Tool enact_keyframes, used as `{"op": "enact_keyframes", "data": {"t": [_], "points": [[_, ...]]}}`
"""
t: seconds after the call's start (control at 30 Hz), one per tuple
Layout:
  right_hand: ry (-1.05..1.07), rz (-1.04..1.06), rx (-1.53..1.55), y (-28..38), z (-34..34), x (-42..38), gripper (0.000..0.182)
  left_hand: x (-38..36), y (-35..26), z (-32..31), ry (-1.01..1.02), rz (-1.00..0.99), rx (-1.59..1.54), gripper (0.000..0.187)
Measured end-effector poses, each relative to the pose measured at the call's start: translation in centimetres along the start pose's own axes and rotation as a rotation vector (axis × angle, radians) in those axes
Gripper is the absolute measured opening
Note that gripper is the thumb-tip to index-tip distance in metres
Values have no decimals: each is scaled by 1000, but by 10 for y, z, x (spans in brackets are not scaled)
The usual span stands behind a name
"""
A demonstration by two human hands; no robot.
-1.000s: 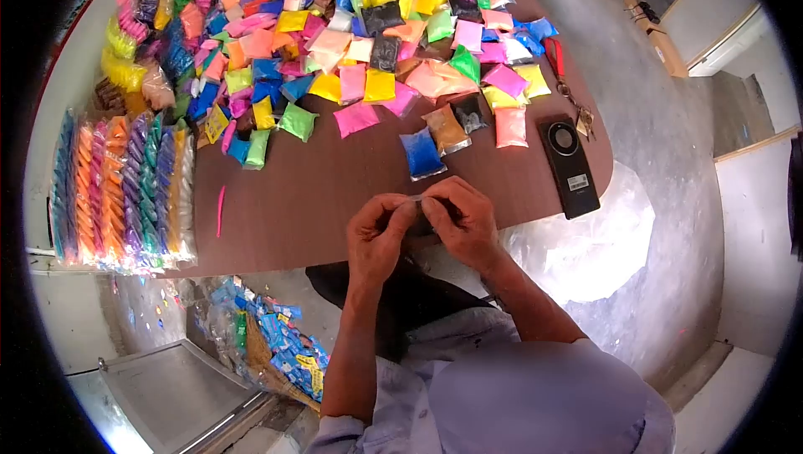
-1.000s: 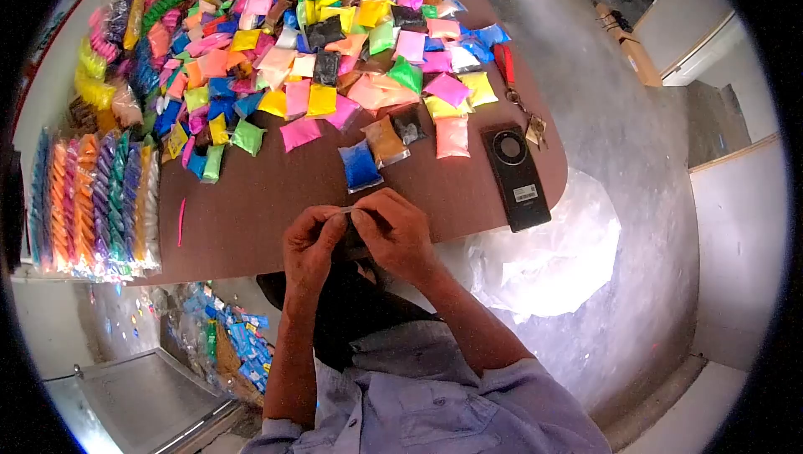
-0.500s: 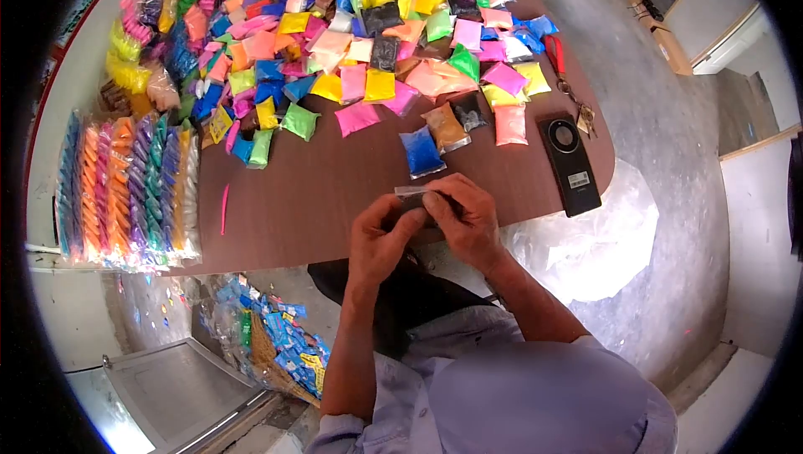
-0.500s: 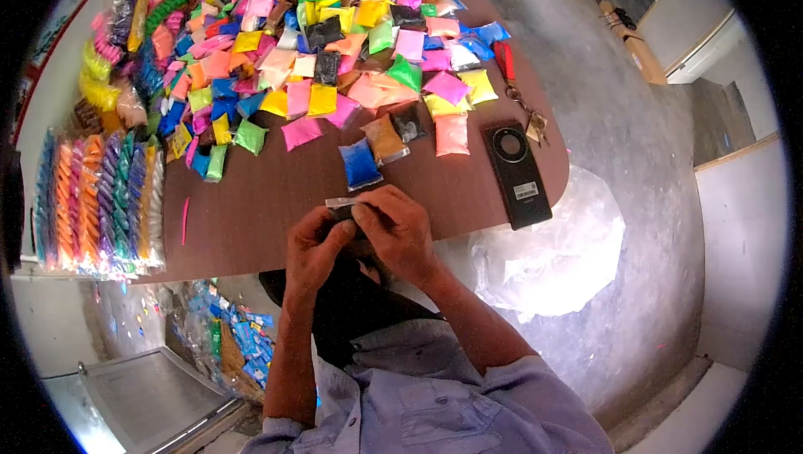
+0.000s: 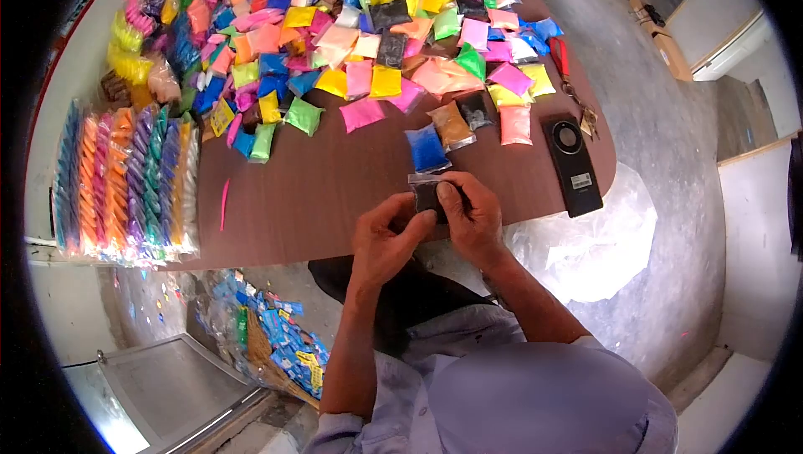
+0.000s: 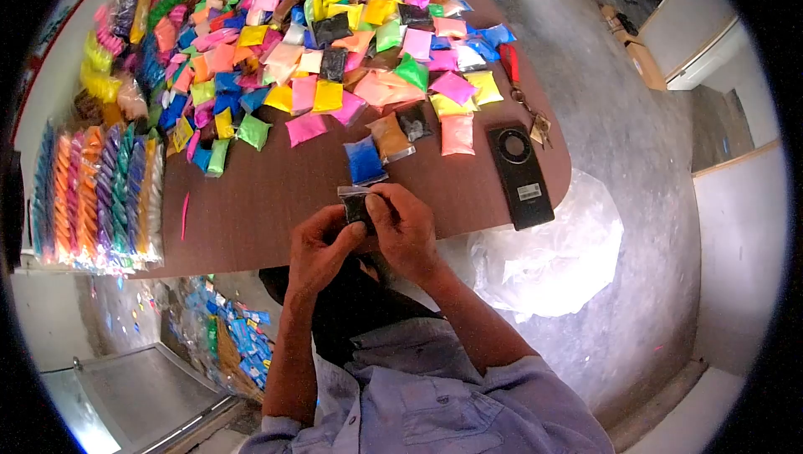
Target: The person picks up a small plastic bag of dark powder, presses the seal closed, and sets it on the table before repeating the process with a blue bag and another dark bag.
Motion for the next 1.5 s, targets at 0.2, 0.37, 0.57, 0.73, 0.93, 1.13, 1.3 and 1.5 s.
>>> {"op": "enact_keyframes", "data": {"t": [0.2, 0.37, 0.57, 0.73, 0.93, 1.13, 1.3, 1.5], "points": [[83, 10, -12, 6, -8, 2, 28, 0, -6, 6, -50, 34, -41, 24], [74, 23, -62, -2, -10, -1, 32, 1, 3, 5, 11, 0, -45, 28], [21, -73, -6, -7, -9, -3, 33, -1, -1, 2, -4, -53, -21, 36], [64, -76, 11, -3, -12, 0, 33, 0, 4, 4, -16, -6, -92, 32], [63, -66, -27, 0, -7, 1, 28, 0, 2, 4, -32, -35, -116, 30], [74, -32, -8, -2, -9, -1, 25, 1, 2, 7, -66, -21, -64, 23], [116, -38, -38, -1, -10, -1, 20, 0, 7, 10, -41, -68, -119, 17], [103, -11, 59, -9, -5, -2, 15, 0, -8, 2, -132, -36, -207, 18]]}}
Point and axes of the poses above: each hand's wrist, its own x-axis towards the middle knuckle, its own z-axis out of the back of the hand, y = z × x, the point moved 5 cm from there along x, towards the middle knuckle, and after that the axes turned 1 degree about -z, right-handed, at the moved point
